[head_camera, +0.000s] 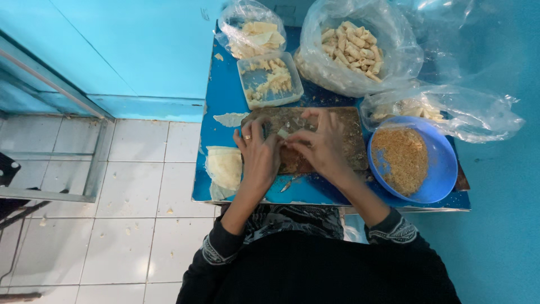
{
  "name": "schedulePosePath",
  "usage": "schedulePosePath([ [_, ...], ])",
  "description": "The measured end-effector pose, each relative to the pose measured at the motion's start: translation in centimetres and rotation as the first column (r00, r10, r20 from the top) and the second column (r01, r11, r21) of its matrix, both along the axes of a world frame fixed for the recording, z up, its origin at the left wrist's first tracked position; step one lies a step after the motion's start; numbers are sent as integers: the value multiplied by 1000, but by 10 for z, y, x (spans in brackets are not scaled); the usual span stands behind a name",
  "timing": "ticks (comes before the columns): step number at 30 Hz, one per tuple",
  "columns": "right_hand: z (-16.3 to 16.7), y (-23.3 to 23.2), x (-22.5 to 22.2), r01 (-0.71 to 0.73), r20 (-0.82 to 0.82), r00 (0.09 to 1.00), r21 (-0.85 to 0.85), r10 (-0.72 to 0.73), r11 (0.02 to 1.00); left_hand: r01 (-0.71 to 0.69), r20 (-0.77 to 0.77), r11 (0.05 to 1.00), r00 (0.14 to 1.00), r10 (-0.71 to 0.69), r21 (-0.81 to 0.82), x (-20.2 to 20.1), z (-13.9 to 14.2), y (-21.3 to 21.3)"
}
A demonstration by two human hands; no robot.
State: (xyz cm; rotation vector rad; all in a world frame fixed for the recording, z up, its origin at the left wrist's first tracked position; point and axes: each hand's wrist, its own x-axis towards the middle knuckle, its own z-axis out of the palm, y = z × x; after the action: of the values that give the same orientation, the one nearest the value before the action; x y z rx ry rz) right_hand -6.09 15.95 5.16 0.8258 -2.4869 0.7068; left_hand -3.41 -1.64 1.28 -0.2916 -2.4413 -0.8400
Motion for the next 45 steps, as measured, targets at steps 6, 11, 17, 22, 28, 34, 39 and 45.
schedulePosePath([
  [6, 7, -6, 1, 90, 8, 996, 127, -91, 988, -62, -101, 997, 993, 57, -46, 2, 1, 4],
  [11, -3, -13, -7, 51, 22, 998, 75, -53, 996, -61, -15, 984, 998, 60, -166, 4, 9, -3],
  [17, -27, -28, -35, 139, -151, 983, 250, -104, 958, -172, -48, 985, 984, 172, 11, 30, 16, -33],
  [22, -18, -37, -54, 177, -96, 983, 317, -154, 932, -323, -142, 940, 931, 336, 107, 53, 10, -76],
  [28, 11, -9, -44, -117, 179, 980, 170, 86, 978, -460, 21, 881, 887, 460, 108, 87, -8, -129],
  [34, 20, -20, -27, -193, 92, 979, 100, 184, 976, -363, 145, 929, 925, 350, 69, 81, -24, -131],
  [39, 69, 5, -16, 84, 329, 944, -298, 20, 951, -351, 144, 935, 929, 340, 57, 78, -19, -124],
  [45, 120, 38, -55, 356, -9, 921, -387, -389, 851, -336, 149, 934, 936, 318, 119, 78, -4, -117],
])
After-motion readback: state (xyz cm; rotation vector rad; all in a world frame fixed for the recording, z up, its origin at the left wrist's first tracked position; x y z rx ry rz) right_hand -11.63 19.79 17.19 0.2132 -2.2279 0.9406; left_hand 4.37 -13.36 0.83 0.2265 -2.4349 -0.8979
